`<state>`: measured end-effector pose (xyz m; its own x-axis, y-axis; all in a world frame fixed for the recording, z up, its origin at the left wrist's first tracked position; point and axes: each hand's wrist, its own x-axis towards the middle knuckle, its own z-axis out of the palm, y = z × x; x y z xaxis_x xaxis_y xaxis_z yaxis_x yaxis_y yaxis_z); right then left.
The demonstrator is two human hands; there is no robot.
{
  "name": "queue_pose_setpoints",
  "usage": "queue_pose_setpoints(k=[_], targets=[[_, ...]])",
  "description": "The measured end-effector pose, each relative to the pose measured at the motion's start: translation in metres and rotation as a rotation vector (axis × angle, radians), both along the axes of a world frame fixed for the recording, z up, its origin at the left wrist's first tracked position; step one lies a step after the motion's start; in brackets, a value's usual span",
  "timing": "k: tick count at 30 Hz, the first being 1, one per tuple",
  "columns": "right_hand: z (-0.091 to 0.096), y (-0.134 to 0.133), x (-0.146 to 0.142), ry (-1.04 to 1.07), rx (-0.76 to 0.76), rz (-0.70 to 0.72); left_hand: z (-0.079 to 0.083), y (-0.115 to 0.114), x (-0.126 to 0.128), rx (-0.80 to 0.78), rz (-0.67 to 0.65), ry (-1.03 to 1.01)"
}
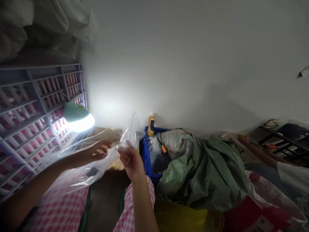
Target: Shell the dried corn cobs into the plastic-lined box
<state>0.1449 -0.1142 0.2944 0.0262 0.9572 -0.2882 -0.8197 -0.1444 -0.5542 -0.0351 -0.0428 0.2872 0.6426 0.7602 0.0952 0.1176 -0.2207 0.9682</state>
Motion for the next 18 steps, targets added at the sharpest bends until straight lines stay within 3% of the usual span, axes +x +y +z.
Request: queue_pose_setpoints(k=[4,8,12,14,16,17,18], targets=[[0.021,0.012,0.008,-0.054,0.037,0.034,-0.011,-0.019,-0.021,0.314,0.160,0.034],[0.033,0.023,0.016,-0.101,0.112,0.061,-0.024,-0.013,-0.036,0.521,0.281,0.159],[0.038,0.028,0.022,-0.130,0.173,0.103,-0.007,0.003,-0.045,0.732,0.627,0.353],[0.031,0.026,0.023,-0.142,0.189,0.093,0.005,0.002,-0.042,0.828,0.730,0.321],[0.013,0.023,0.021,-0.255,0.214,0.013,0.004,-0.006,-0.033,0.915,0.770,0.262],[0.000,0.021,0.018,-0.388,0.231,-0.065,-0.003,-0.011,-0.027,0.961,0.796,0.237],[-0.016,0.018,0.013,-0.699,0.214,-0.198,-0.016,-0.018,-0.019,0.988,0.814,0.233]])
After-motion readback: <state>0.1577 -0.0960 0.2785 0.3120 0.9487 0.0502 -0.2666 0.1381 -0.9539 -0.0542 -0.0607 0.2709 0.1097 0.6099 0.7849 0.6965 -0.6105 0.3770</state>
